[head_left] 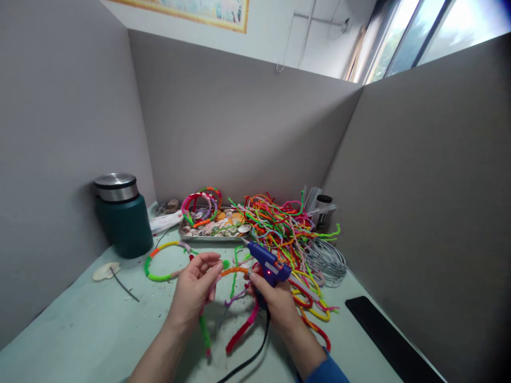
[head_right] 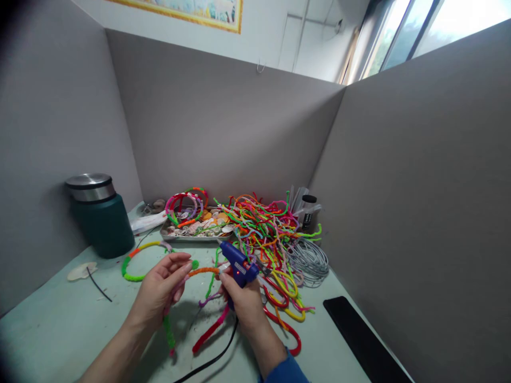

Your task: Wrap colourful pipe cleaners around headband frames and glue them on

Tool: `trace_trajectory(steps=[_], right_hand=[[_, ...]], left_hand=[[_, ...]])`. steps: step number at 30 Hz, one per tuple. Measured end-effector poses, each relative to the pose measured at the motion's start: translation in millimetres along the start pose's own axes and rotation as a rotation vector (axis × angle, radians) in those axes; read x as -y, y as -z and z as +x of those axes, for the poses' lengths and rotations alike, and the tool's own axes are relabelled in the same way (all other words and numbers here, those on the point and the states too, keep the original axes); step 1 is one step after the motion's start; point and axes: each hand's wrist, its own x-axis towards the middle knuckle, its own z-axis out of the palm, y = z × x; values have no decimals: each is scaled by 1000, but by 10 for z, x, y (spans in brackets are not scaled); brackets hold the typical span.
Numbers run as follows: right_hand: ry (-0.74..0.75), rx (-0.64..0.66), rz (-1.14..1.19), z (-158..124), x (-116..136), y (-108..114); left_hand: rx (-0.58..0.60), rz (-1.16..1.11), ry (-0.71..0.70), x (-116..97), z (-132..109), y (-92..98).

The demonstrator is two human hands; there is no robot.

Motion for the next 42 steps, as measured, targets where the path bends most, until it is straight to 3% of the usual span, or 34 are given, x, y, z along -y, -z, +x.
trace_trajectory(steps=[4,11,19,23,35,42], right_hand=[[35,-62,-70,-6,6,7],[73,-103,-148,-18,-6,11],[108,-118,-236,-58,-43,2],[79,-148,-256,-71,6,-34],[106,-174,-261,-98,41,-89],[95,-181,-235,-127,96,-118]], left_hand=[[-61,157,-119,39,21,18],[-126,604,-515,78,-28,97],[37,852,-1004,-1,-60,60],[50,962,-1171,7,-58,70],[63,1158,-1346,69,-56,98],[143,1088,-1287,-8,-70,37]])
